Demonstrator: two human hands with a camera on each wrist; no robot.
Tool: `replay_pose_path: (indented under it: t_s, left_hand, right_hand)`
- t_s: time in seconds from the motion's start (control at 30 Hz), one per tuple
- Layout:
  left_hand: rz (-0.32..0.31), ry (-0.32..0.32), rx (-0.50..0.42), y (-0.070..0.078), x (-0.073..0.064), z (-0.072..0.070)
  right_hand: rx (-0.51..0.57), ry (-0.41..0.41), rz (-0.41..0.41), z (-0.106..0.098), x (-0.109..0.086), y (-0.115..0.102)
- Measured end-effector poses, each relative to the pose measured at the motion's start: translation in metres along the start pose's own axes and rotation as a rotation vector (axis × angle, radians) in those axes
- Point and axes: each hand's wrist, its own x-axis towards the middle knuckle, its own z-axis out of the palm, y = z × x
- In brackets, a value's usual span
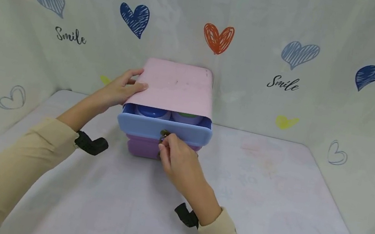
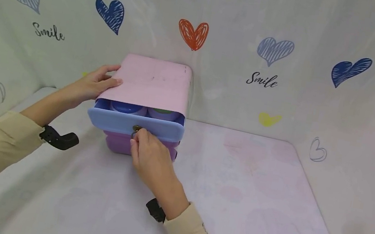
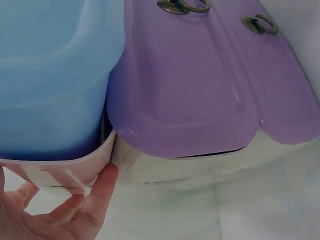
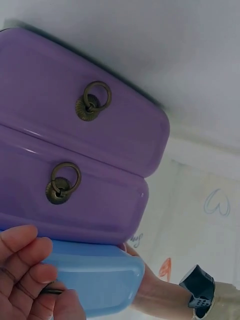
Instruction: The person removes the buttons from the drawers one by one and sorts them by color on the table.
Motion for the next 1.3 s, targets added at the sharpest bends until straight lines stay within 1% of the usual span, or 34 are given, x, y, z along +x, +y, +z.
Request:
replay_pose_path:
  t_s: [0.17, 0.4, 0.73, 1.3]
  left_hand:
    - [0.005, -0.008, 0.008, 0.001, -0.001, 0.0]
    - [0.007, -0.006, 0.027, 0.002, 0.0, -0.001]
    - [-0.008, 0.009, 0.067, 0.003, 0.0, 0.0]
    - [0.006, 0.015, 0.073, 0.001, 0.001, 0.0]
  right_hand:
    - [-0.023, 0.006, -0.01, 0.0, -0.001, -0.002]
    - [-0.032, -0.003, -0.02, -0.003, -0.008, -0.008]
    - [-0.037, -0.067, -0.005, -0.009, -0.015, -0.015]
    - [-0.019, -0.106, -0.036, -0.017, -0.026, -0.021]
